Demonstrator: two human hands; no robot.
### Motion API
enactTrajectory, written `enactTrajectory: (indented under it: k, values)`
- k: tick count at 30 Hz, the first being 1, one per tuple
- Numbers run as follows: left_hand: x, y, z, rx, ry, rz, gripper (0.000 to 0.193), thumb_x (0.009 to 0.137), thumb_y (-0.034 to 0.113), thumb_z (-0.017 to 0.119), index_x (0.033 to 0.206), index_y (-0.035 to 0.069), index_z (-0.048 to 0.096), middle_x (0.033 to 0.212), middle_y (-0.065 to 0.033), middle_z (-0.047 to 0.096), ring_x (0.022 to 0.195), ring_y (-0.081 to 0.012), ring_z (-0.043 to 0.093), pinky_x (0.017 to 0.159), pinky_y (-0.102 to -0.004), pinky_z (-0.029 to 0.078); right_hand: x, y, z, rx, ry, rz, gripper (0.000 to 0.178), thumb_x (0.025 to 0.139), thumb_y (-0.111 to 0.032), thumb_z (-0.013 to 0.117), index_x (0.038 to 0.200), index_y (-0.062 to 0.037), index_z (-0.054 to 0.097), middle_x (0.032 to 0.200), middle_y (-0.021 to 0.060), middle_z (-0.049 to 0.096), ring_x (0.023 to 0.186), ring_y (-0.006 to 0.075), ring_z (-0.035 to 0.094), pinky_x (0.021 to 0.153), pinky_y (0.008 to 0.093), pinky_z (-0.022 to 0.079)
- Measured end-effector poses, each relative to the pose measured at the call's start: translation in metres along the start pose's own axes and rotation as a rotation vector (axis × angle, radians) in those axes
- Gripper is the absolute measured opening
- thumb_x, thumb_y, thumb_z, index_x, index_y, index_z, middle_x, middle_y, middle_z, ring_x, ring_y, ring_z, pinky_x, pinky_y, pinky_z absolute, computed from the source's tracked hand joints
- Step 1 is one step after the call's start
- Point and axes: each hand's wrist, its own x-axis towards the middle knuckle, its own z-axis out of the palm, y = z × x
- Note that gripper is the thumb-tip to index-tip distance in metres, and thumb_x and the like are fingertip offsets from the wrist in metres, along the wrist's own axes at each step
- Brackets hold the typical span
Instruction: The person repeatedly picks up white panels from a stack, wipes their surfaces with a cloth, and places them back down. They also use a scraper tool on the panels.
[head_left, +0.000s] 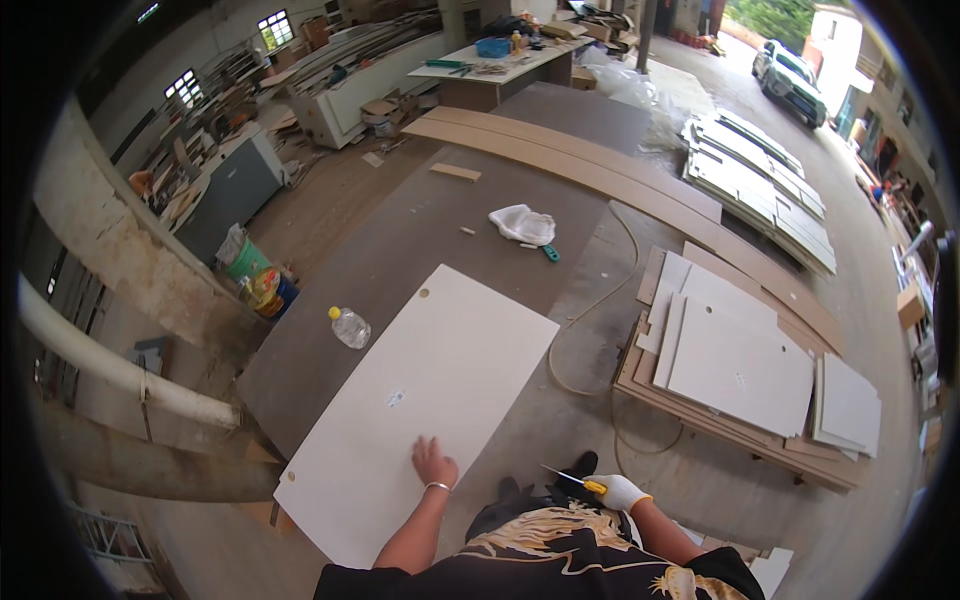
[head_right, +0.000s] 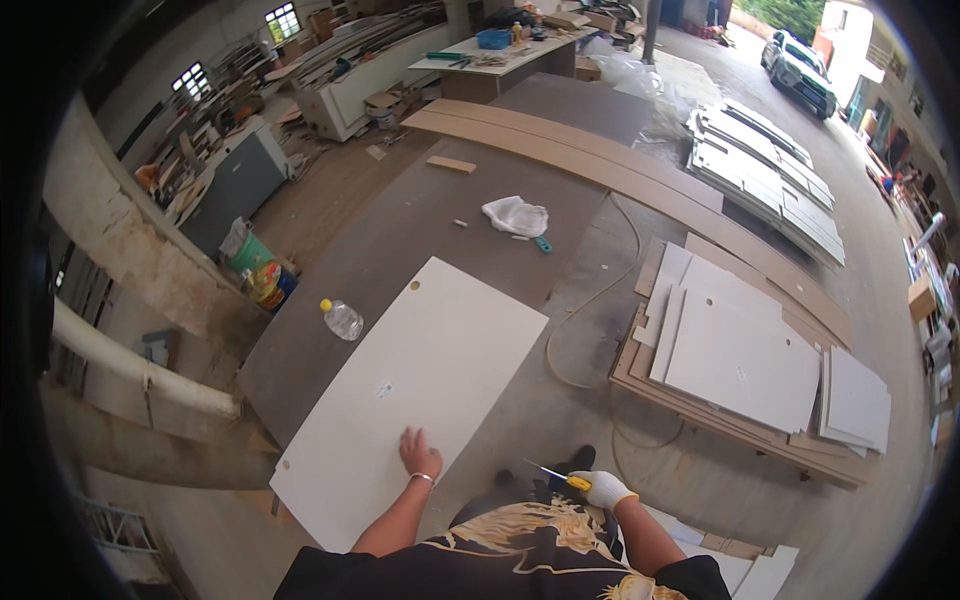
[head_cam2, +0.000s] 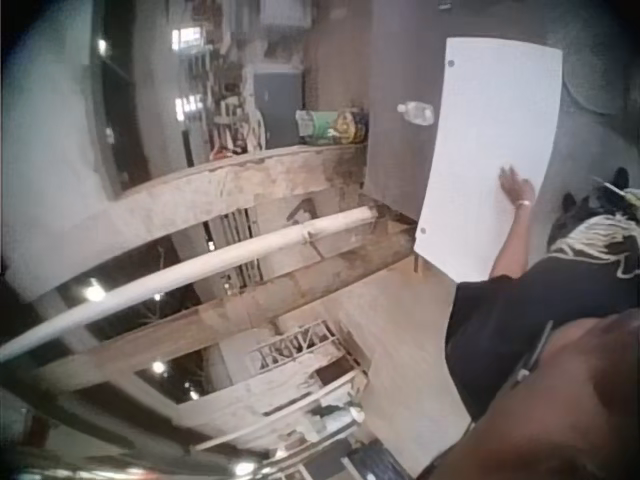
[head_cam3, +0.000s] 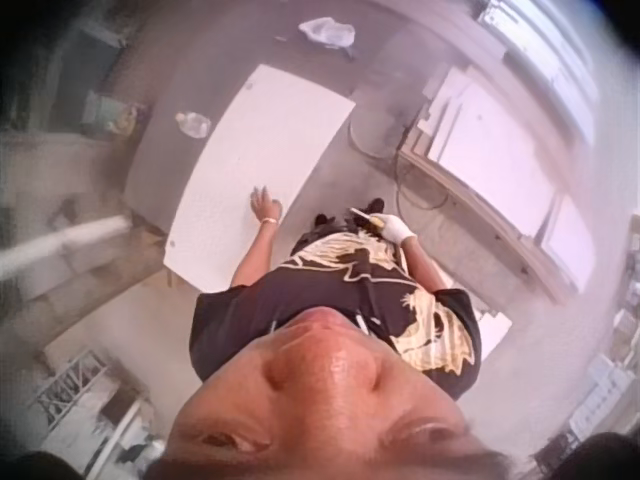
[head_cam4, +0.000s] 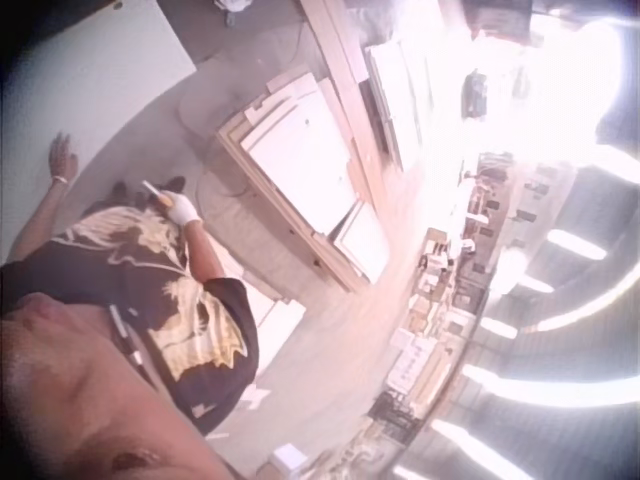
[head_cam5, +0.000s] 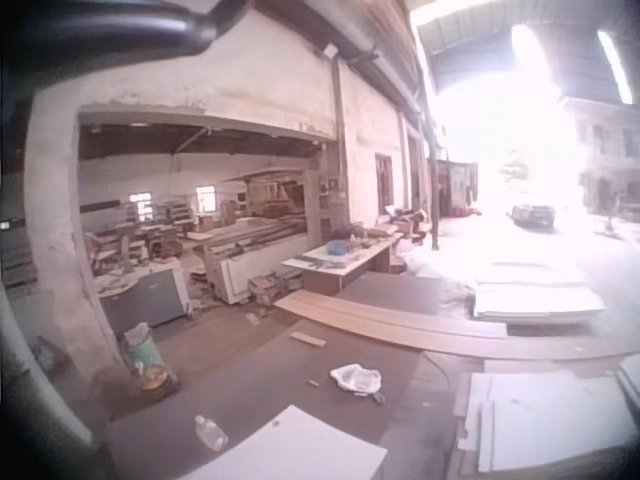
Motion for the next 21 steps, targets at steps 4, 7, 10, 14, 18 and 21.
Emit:
enactTrajectory:
  k: [4, 7, 10, 14, 18, 21]
  values:
    - [0.046, 0.101, 0.005, 0.1, -0.138, 0.264, 0.07, 0.084, 0.02, 0.064, 0.152, 0.013, 0.047, 0.166, -0.0231, 0.028, 0.151, -0.0495, 0.023, 0.124, -0.0584, 0.019, -0.009, 0.041, -0.014, -0.037, -0.025, 0.067, 0.041, 0.087, -0.018, 0.067, 0.128, -0.022, 0.071, 0.113, 0.0178, 0.074, 0.104, 0.0384, 0.069, 0.091, 0.0439, 0.054]
    - [0.059, 0.151, 0.01, 0.159, -0.323, 0.273, 0.075, 0.087, 0.025, 0.062, 0.158, 0.019, 0.04, 0.169, -0.0242, 0.016, 0.154, -0.0511, 0.013, 0.124, -0.0606, 0.015, -0.02, 0.082, -0.026, -0.026, -0.007, 0.117, 0.042, 0.084, -0.02, 0.068, 0.126, -0.0224, 0.073, 0.111, 0.0182, 0.074, 0.101, 0.0379, 0.07, 0.091, 0.0429, 0.055]
    - [0.05, 0.18, 0.021, 0.22, -0.422, 0.173, 0.082, 0.087, 0.03, 0.063, 0.162, 0.019, 0.031, 0.17, -0.0271, 0.011, 0.155, -0.0523, 0.008, 0.124, -0.0618, 0.012, -0.032, 0.128, -0.044, 0.093, 0.045, 0.21, 0.04, 0.08, -0.023, 0.071, 0.12, -0.0205, 0.076, 0.105, 0.0184, 0.075, 0.096, 0.0384, 0.071, 0.088, 0.0421, 0.056]
    - [0.049, 0.193, 0.025, 0.289, -0.455, 0.087, 0.092, 0.086, 0.031, 0.065, 0.165, 0.021, 0.02, 0.17, -0.0295, 0.004, 0.156, -0.0527, 0.003, 0.124, -0.0632, 0.013, -0.056, 0.184, -0.063, 0.332, 0.061, 0.292, 0.036, 0.079, -0.019, 0.076, 0.115, -0.0151, 0.077, 0.09, 0.017, 0.076, 0.075, 0.0273, 0.073, 0.075, 0.0378, 0.058]
    - [0.056, 0.209, 0.02, 0.225, -0.482, 0.044, 0.073, 0.088, 0.031, 0.063, 0.157, 0.017, 0.042, 0.168, -0.0291, 0.014, 0.154, -0.0498, 0.018, 0.124, -0.0601, 0.018, -0.081, 0.224, -0.076, 0.633, 0.014, 0.355, 0.034, 0.082, -0.01, 0.073, 0.116, -0.0104, 0.078, 0.088, 0.0063, 0.078, 0.072, 0.0163, 0.071, 0.071, 0.0324, 0.059]
    - [0.06, 0.244, 0.023, 0.0, -0.452, 0.183, 0.051, 0.088, 0.026, 0.066, 0.136, 0.007, 0.064, 0.144, -0.0264, 0.055, 0.135, -0.0412, 0.052, 0.114, -0.0476, 0.041, -0.092, 0.237, -0.085, 0.841, 0.101, 0.462, 0.039, 0.082, -0.007, 0.07, 0.121, -0.0091, 0.076, 0.097, 0.0062, 0.077, 0.076, 0.0152, 0.071, 0.072, 0.0312, 0.059]
